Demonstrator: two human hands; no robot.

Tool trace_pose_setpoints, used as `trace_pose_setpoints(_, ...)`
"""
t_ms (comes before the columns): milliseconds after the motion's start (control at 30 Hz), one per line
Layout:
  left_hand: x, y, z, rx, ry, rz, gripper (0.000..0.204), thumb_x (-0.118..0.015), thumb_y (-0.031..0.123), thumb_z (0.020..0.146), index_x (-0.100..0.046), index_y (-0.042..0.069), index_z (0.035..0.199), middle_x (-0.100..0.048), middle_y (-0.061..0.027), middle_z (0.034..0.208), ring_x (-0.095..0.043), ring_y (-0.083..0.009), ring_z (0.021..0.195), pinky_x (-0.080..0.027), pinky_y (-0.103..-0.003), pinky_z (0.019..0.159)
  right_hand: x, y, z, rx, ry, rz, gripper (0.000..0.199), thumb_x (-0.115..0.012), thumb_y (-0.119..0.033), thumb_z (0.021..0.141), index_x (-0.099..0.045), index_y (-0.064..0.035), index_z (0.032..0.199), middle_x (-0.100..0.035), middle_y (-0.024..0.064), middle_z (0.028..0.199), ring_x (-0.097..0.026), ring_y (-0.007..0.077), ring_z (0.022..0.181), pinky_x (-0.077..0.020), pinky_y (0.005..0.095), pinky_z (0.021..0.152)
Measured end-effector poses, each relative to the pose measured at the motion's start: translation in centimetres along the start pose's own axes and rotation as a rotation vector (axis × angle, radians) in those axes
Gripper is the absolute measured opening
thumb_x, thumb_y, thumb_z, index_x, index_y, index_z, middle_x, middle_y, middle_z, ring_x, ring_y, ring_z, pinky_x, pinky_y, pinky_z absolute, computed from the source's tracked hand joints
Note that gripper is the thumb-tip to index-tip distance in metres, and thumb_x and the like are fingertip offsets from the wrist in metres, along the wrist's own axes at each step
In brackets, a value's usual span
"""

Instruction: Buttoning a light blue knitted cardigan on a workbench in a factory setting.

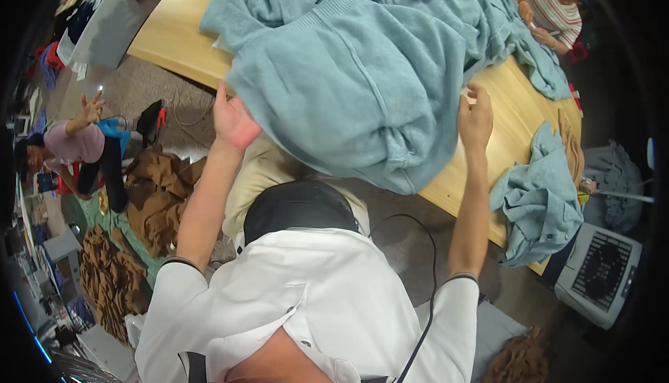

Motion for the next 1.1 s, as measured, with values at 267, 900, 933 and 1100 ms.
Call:
trace_pose_setpoints(267, -6.2, -1.7, -0.6, -0.017, -0.003, 0.025, 0.050, -0.044, 0.030, 0.115, -0.047, 0.002, 0.156, -0.055, -0.0113, 0.158, -0.049, -0.0287, 0.147, -0.032, -0.046, 0.128, -6.6, -19.7, -16.1, 0.598, -0.460, 0.276, 0.053, -0.094, -0.030, 0.076, -0.068, -0.0054, 0.115, -0.066, 0.0080, 0.097, -0.066, 0.0259, 0.085, -0.0525, 0.0402, 0.073)
trace_pose_setpoints(900, -14.3, 11.3, -19.5, -1.427, 0.418, 0.427, 0.054, -0.041, 0.039, 0.114, -0.057, -0.003, 0.145, -0.058, -0.0180, 0.150, -0.062, -0.0348, 0.129, -0.046, -0.049, 0.118, 4.8, -14.7, -13.2, 0.005, -0.532, 0.686, 0.032, -0.067, 0.011, 0.081, -0.075, 0.0011, 0.110, -0.077, 0.0077, 0.093, -0.073, 0.0165, 0.088, -0.0553, 0.0292, 0.078)
trace_pose_setpoints(933, -12.1, 12.1, -20.2, -1.435, 0.422, 0.432, 0.054, -0.041, 0.039, 0.114, -0.057, -0.003, 0.145, -0.058, -0.0180, 0.150, -0.062, -0.0348, 0.129, -0.046, -0.049, 0.118, 4.4, -12.8, -13.4, -0.079, -0.534, 0.640, 0.028, -0.066, 0.010, 0.084, -0.074, 0.0012, 0.110, -0.076, 0.0059, 0.093, -0.070, 0.0133, 0.087, -0.0543, 0.0281, 0.078)
trace_pose_setpoints(1100, -9.4, 1.9, 2.7, -0.672, 0.037, 1.810, 0.042, -0.066, 0.032, 0.106, -0.065, -0.001, 0.131, -0.062, -0.0226, 0.140, -0.060, -0.0383, 0.122, -0.046, -0.044, 0.107, 2.8, -5.8, -13.8, -0.311, -0.317, 0.402, 0.024, -0.080, -0.017, 0.092, -0.072, 0.0012, 0.107, -0.073, 0.0058, 0.086, -0.065, 0.0117, 0.082, -0.0519, 0.0295, 0.075)
Point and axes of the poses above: each hand's wrist, its own z-axis towards the middle knuckle, its own x-axis out of the back of the hand, y = z × x, the point moved 8 cm from there along z, towards the middle knuckle
